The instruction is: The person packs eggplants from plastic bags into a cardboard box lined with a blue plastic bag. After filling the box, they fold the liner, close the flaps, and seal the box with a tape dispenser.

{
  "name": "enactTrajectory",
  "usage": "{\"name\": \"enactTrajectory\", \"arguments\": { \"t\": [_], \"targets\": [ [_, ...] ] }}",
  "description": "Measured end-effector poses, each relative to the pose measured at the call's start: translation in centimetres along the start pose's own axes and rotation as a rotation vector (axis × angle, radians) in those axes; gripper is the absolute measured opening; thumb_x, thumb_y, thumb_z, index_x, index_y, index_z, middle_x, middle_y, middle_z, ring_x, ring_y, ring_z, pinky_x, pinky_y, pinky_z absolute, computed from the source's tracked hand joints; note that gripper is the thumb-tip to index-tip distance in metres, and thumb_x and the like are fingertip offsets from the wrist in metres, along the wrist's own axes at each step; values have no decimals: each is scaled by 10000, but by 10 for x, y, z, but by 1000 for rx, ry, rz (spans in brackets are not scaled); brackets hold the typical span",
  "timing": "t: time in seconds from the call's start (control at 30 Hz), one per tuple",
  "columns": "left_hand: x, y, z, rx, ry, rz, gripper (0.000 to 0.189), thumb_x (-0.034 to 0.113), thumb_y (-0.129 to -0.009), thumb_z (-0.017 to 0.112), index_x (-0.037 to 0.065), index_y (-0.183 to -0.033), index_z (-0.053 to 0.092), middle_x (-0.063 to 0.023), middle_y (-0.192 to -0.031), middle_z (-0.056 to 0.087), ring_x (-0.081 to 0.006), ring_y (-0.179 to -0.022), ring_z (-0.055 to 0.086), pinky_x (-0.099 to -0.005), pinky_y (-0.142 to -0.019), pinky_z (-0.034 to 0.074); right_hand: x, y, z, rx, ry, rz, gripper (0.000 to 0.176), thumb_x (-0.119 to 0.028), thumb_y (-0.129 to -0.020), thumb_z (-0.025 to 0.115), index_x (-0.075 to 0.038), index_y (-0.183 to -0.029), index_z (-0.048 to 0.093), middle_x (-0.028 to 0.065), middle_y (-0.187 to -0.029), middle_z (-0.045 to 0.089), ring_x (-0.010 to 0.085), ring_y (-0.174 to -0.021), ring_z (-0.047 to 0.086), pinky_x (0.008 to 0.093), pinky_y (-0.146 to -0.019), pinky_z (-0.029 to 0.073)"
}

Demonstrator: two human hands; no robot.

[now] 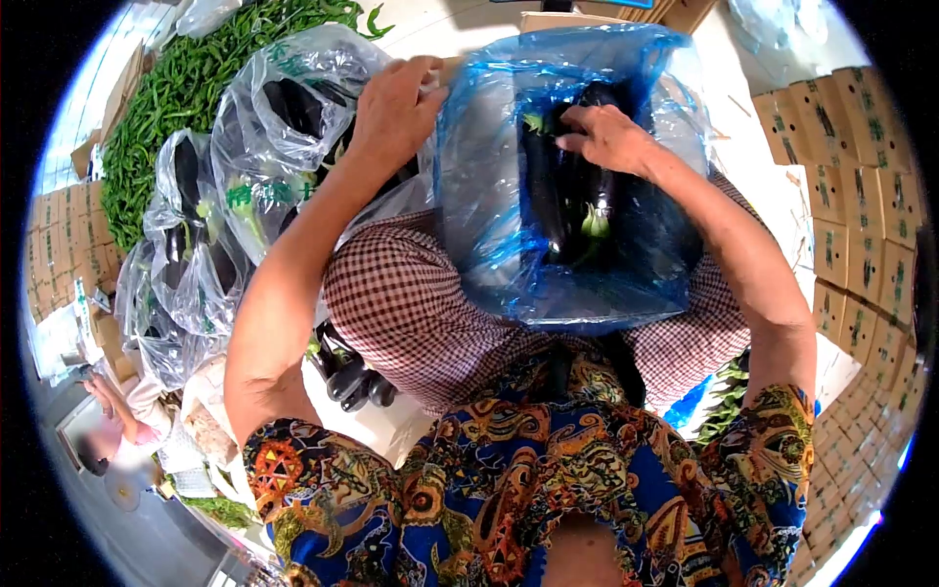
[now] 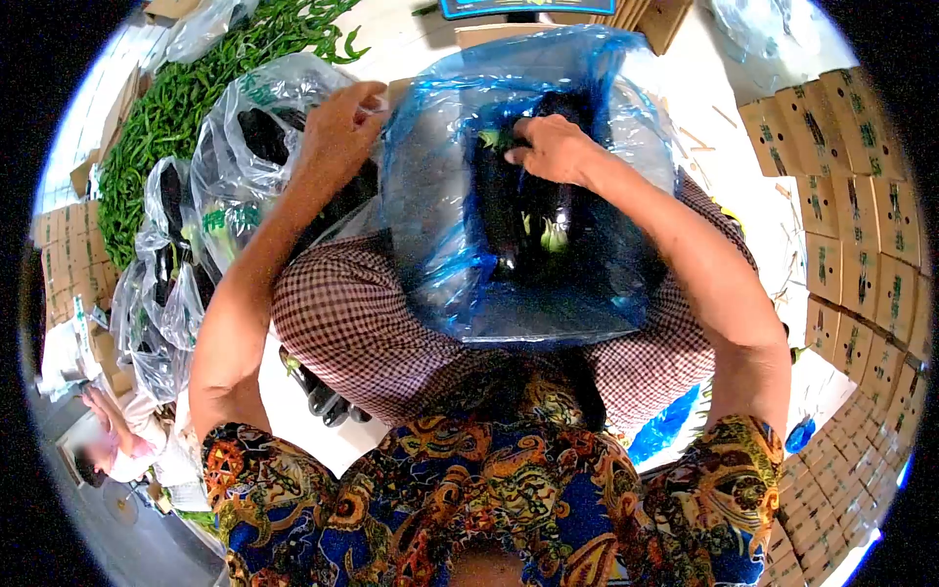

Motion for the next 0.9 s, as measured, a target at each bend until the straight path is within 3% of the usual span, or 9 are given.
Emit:
{"name": "enactTrajectory", "arguments": {
  "t": [0.23, 0.37, 0.4, 0.47, 0.53, 0.6, 0.67, 0.8, 0.9],
  "targets": [
    [-38, 64, 21, -276, 573, -317, 272, 165, -872, 616, 29, -1107, 641, -103, -859, 689, -133, -769, 646, -295, -732, 520, 9, -29, 58, -58, 18, 272, 646, -336, -868, 589, 80, -1323, 393, 315, -1176, 576, 435, -1147, 535, 458, -981, 431],
    [-94, 101, 19, -311, 326, -339, 279, 163, -853, 639, 4, -1082, 647, -91, -818, 672, -135, -744, 633, -289, -675, 504, -14, -23, 37, 21, 141, 127, 628, -273, -856, 610, 36, -1354, 384, 305, -1168, 579, 462, -1106, 548, 466, -954, 450],
    [-121, 108, 13, -224, 272, -371, 286, 161, -847, 644, 10, -1090, 650, -97, -809, 671, -141, -740, 635, -292, -672, 505, -13, -31, 32, -18, 169, 187, 639, -236, -844, 626, 19, -1370, 368, 298, -1174, 577, 471, -1043, 573, 485, -906, 473],
    [-166, 117, -4, -52, 163, -424, 304, 155, -836, 654, 21, -1108, 654, -110, -792, 667, -151, -730, 639, -299, -666, 506, -36, -29, -10, 249, 319, 117, 654, -212, -846, 656, 1, -1386, 354, 271, -1160, 600, 432, -966, 623, 453, -856, 508],
    [-191, 99, -48, 47, -9, -519, 321, 130, -842, 656, 16, -1142, 643, -127, -832, 683, -176, -753, 638, -309, -661, 511, -75, -12, -58, 562, -38, -99, 577, -209, -832, 678, -34, -1327, 439, 226, -1133, 624, 403, -932, 637, 465, -823, 514],
    [-184, 65, -118, 427, 18, -253, 494, 117, -847, 658, 61, -1318, 519, -125, -1069, 671, -171, -843, 629, -315, -696, 525, -79, -20, -79, 601, -170, -130, 526, -258, -874, 675, -43, -1313, 481, 202, -1089, 662, 329, -927, 667, 400, -823, 522],
    [-182, 30, -169, 467, 256, -301, 486, 173, -876, 642, 79, -1334, 511, -85, -1129, 659, -167, -988, 611, -316, -817, 520, -91, -25, -90, 551, -187, -182, 463, -265, -887, 669, -34, -1266, 538, 192, -1054, 679, 303, -927, 672, 379, -830, 522],
    [-187, -1, -193, 445, 1051, -438, 309, 98, -946, 514, -16, -1230, 559, -135, -1076, 661, -208, -989, 632, -353, -830, 530, -98, -14, -115, 638, -583, -227, 386, -235, -931, 622, -41, -1260, 569, 72, -927, 680, 140, -865, 631, 270, -788, 502],
    [-189, 9, -138, 322, 999, -570, 243, 84, -896, 544, 2, -1119, 596, -168, -966, 670, -268, -886, 662, -344, -758, 543, -101, -9, -106, 528, -640, -165, 330, -207, -940, 607, -41, -1224, 600, 33, -927, 660, 107, -830, 602, 246, -764, 487]
  ]
}}
Point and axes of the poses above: each hand's wrist, its own y-axis away from the middle knuckle, its own z-axis out of the palm, x = y × z, the point moved 9 cm from there along -y, towards the middle knuckle
